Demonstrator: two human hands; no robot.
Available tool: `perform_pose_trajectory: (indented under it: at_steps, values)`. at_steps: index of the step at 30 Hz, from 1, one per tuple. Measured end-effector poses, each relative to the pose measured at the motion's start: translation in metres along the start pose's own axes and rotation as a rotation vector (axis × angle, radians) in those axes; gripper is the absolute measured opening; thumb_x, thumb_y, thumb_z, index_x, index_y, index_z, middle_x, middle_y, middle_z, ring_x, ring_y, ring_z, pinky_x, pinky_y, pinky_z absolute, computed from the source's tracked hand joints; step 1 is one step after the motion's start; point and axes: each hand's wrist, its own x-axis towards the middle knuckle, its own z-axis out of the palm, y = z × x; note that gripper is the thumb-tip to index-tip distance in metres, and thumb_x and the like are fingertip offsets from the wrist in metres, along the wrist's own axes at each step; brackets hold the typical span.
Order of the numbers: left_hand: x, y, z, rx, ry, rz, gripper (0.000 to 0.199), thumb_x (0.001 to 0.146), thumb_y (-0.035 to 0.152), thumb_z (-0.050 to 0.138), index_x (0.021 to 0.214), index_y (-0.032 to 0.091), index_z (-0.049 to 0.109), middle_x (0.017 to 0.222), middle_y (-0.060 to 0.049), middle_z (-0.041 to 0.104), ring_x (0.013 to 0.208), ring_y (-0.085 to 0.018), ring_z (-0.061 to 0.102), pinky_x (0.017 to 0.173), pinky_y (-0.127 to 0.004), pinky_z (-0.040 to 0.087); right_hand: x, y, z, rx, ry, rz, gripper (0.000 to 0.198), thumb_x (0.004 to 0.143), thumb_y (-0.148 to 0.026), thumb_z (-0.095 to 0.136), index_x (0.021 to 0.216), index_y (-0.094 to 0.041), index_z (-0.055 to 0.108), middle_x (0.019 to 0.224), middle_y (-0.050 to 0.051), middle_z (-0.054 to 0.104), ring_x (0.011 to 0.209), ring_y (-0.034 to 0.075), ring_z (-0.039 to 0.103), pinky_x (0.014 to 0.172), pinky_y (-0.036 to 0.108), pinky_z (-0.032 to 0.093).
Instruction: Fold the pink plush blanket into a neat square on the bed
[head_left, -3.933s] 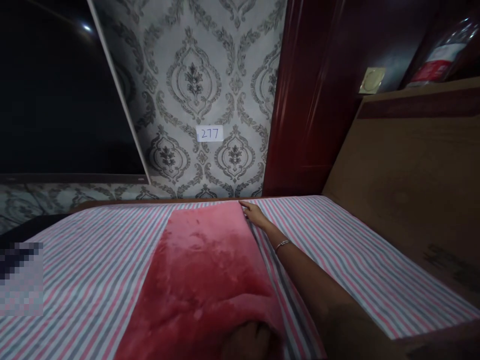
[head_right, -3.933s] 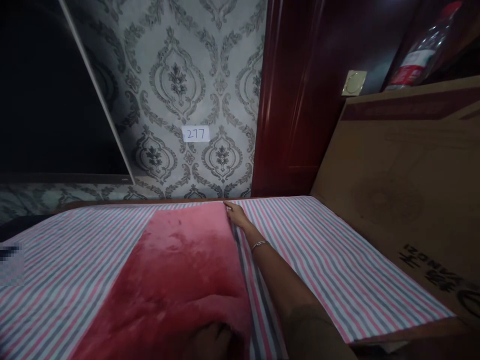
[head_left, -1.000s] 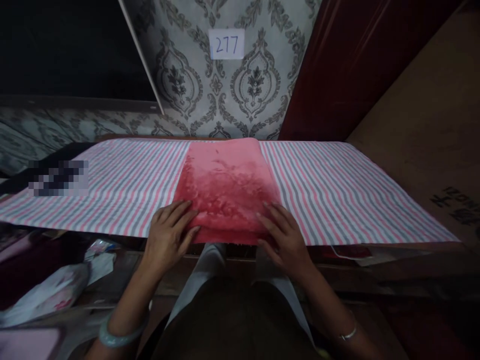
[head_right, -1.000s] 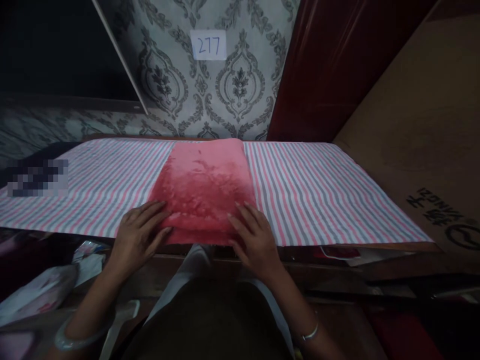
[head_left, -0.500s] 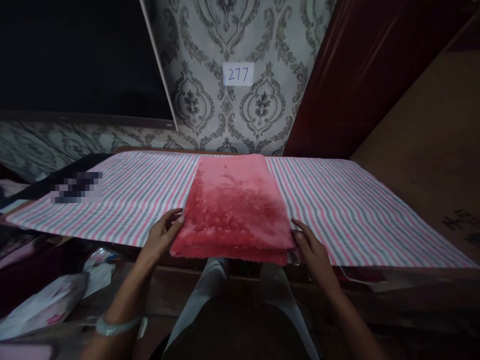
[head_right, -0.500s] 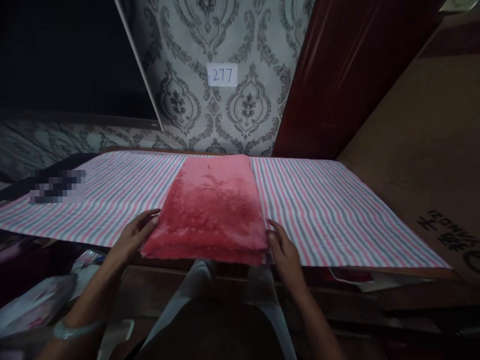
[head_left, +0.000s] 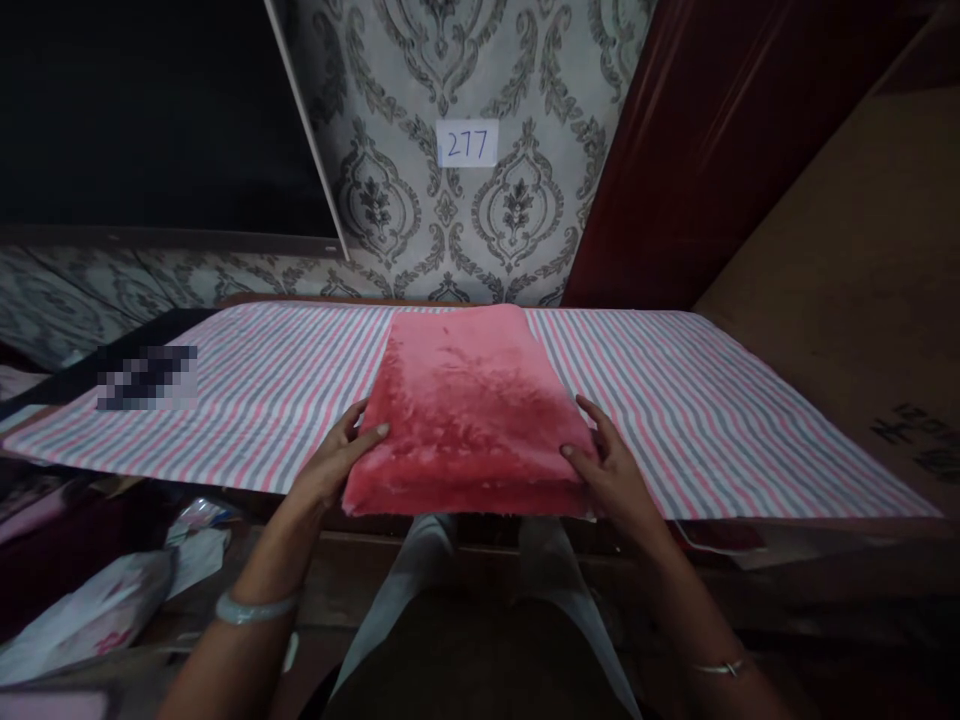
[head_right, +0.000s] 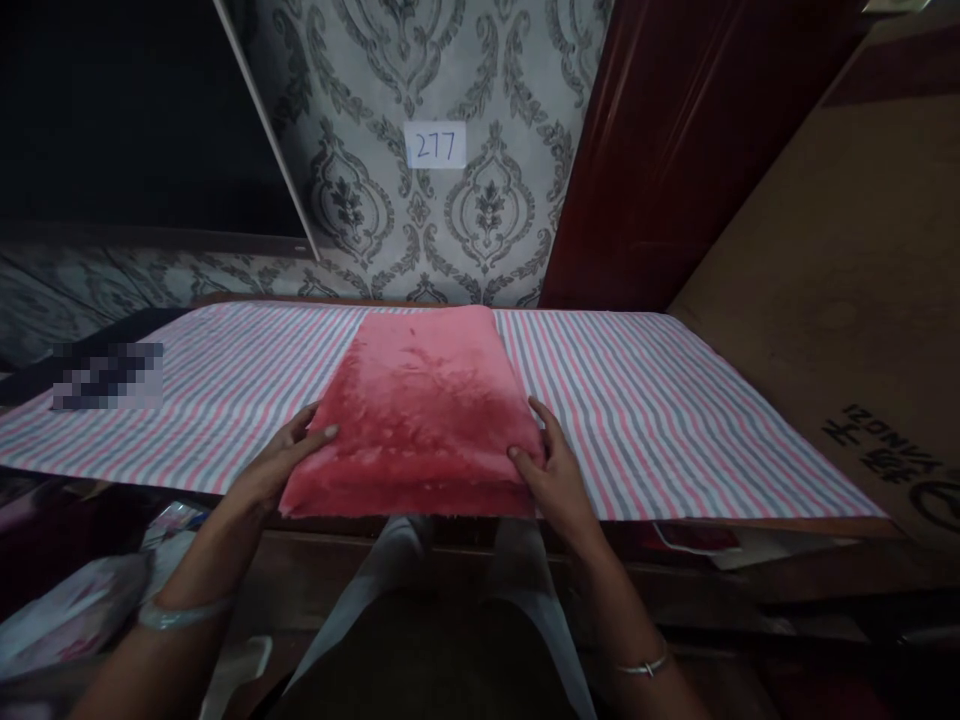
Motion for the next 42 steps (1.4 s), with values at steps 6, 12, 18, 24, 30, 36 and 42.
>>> perform_pose_trajectory:
  at_steps: [6, 12, 18, 24, 30, 36, 42]
  values:
    - [-0.002, -0.016, -0.009, 0.339, 0.157, 0.172, 0.084, 0.065, 0.06, 0.076, 0.133, 0.018, 0.051, 0.102, -0.01, 0.069, 0.075, -0.022, 0.067, 0.064, -0.035, 0.056, -0.007, 0.01, -0.012, -0.266, 0.07, -0.078, 0.06, 0.086, -0.051, 0.061, 0.138, -0.023, 0.054, 0.135, 0.013, 0.061, 0.125, 0.03, 0.056, 0.105, 0.051, 0.046]
    - [-0.035, -0.008, 0.005, 1.03, 0.216, 1.014, 0.045, 0.087, 0.039, 0.064, 0.128, 0.021, 0.058, 0.126, -0.012, 0.062, 0.117, -0.029, 0.057, 0.097, -0.045, 0.047, -0.027, -0.024, 0.012, -0.558, 0.127, -0.627, 0.041, 0.092, -0.029, 0.06, 0.133, -0.027, 0.059, 0.13, 0.011, 0.061, 0.123, 0.029, 0.054, 0.104, 0.052, 0.046]
    - [-0.042, -0.036, 0.016, 1.203, 0.027, 1.141, 0.026, 0.093, 0.023, 0.058, 0.118, 0.019, 0.064, 0.116, -0.011, 0.069, 0.11, -0.027, 0.059, 0.094, -0.042, 0.047, -0.032, -0.022, 0.04, -0.649, -0.182, -0.726, 0.039, 0.093, -0.021, 0.056, 0.132, -0.025, 0.06, 0.13, 0.01, 0.065, 0.121, 0.027, 0.057, 0.1, 0.051, 0.048]
    - [-0.046, -0.053, 0.006, 1.124, 0.11, 1.216, 0.028, 0.089, 0.017, 0.062, 0.116, 0.02, 0.062, 0.117, -0.012, 0.066, 0.109, -0.026, 0.06, 0.093, -0.042, 0.048, -0.036, -0.011, 0.036, -0.586, -0.148, -0.727, 0.039, 0.094, -0.017, 0.055, 0.132, -0.026, 0.061, 0.126, 0.008, 0.068, 0.118, 0.026, 0.059, 0.099, 0.05, 0.05]
    - [-0.048, -0.046, 0.008, 1.237, 0.091, 1.171, 0.033, 0.089, 0.02, 0.06, 0.121, 0.017, 0.059, 0.117, -0.015, 0.066, 0.109, -0.029, 0.058, 0.088, -0.042, 0.046, -0.032, -0.034, 0.052, -0.699, -0.155, -0.686, 0.048, 0.092, -0.017, 0.056, 0.139, -0.025, 0.054, 0.132, 0.01, 0.064, 0.118, 0.029, 0.056, 0.099, 0.052, 0.047]
    - [-0.046, -0.034, 0.006, 1.181, 0.041, 1.201, 0.03, 0.091, 0.011, 0.05, 0.117, 0.018, 0.062, 0.108, -0.01, 0.072, 0.103, -0.024, 0.063, 0.091, -0.039, 0.046, -0.023, -0.046, 0.069, -0.706, -0.254, -0.705, 0.04, 0.093, -0.009, 0.048, 0.129, -0.02, 0.062, 0.128, 0.01, 0.067, 0.115, 0.028, 0.057, 0.094, 0.049, 0.048]
    - [-0.038, -0.019, 0.015, 1.193, 0.01, 0.954, 0.026, 0.086, 0.016, 0.054, 0.11, 0.018, 0.064, 0.099, -0.009, 0.07, 0.093, -0.026, 0.064, 0.081, -0.04, 0.049, -0.005, -0.049, 0.075, -0.591, -0.168, -0.609, 0.03, 0.095, -0.012, 0.042, 0.103, -0.018, 0.07, 0.092, 0.009, 0.072, 0.086, 0.024, 0.063, 0.079, 0.041, 0.053]
